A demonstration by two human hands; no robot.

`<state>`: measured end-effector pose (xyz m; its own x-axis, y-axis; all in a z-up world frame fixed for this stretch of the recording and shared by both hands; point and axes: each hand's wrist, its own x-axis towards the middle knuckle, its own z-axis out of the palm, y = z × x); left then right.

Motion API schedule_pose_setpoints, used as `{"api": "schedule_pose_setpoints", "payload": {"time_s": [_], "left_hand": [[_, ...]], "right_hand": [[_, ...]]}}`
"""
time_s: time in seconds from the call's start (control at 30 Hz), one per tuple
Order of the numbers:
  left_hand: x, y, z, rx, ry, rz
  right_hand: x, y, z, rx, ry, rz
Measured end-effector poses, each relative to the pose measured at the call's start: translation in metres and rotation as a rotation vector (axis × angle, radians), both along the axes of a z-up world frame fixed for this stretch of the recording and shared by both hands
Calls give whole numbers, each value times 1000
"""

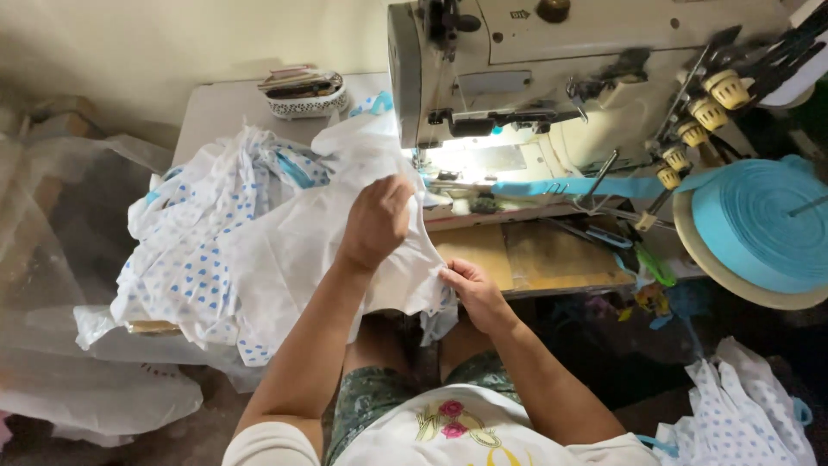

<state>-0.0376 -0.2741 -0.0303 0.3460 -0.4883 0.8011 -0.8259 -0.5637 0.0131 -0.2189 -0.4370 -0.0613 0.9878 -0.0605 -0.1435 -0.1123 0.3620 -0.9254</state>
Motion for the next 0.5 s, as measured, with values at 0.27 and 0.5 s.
{"api": "schedule_pose_setpoints", "payload": {"time_s": [0.27,0.5], "left_hand": [[-66,-12,42,46,-114,258],[-29,-34,19,-114,176,156]], "right_hand": [[-37,-13,43,-165,-48,14],[-16,-7,20,-41,-31,-120]]}}
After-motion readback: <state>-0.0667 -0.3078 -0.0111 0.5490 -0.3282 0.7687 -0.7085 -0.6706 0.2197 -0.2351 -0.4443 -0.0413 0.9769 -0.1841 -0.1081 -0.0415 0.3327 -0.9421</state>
